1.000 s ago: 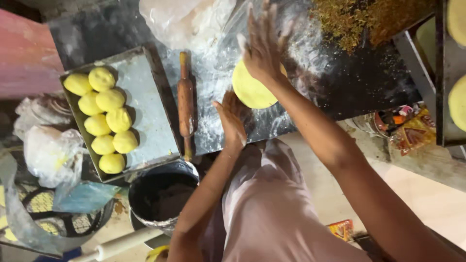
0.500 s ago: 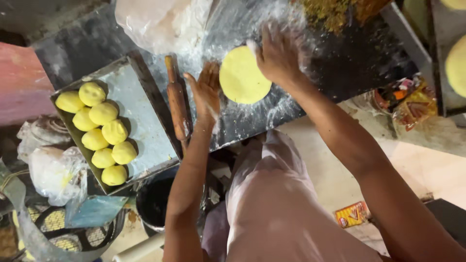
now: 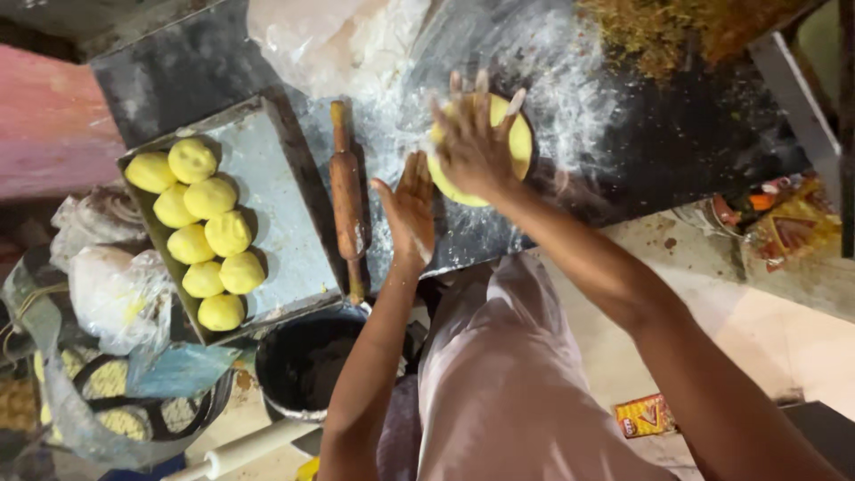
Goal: The person flattens balls of dough using a rolling pin and their hands, places a spoonful of stuffing in the center, folds and seals the dough around the filling, and places the prepared flatbreads onto a metal tray.
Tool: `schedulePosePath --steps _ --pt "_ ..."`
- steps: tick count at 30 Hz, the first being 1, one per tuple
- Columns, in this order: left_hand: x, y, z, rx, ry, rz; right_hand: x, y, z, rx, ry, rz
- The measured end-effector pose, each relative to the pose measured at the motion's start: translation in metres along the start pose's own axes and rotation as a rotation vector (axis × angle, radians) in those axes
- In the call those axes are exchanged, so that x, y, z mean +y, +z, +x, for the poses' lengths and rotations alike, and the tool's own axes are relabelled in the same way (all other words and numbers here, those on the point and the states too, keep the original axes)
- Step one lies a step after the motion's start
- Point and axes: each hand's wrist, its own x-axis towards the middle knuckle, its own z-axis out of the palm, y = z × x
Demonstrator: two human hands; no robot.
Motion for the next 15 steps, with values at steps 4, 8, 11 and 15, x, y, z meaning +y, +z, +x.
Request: schedulePosePath --steps 4,8,11,15 --pt "-0.003 0.005 -0.007 0.04 0.021 -0.004 -0.008 -0.002 0.023 0.202 -0.052 0.166" --pt "-0.003 0.014 -0.007 0.068 0.059 0.007 -0.004 0.011 0.061 0.436 0.054 0.055" --pt "-0.01 0.014 -0.019 0.108 0.051 0.032 0.039 0.012 0.073 0.506 0.049 0.38" --pt "-0.01 0.024 -0.021 0.098 0.064 0.336 0.041 0.006 0.05 0.364 0.053 0.092"
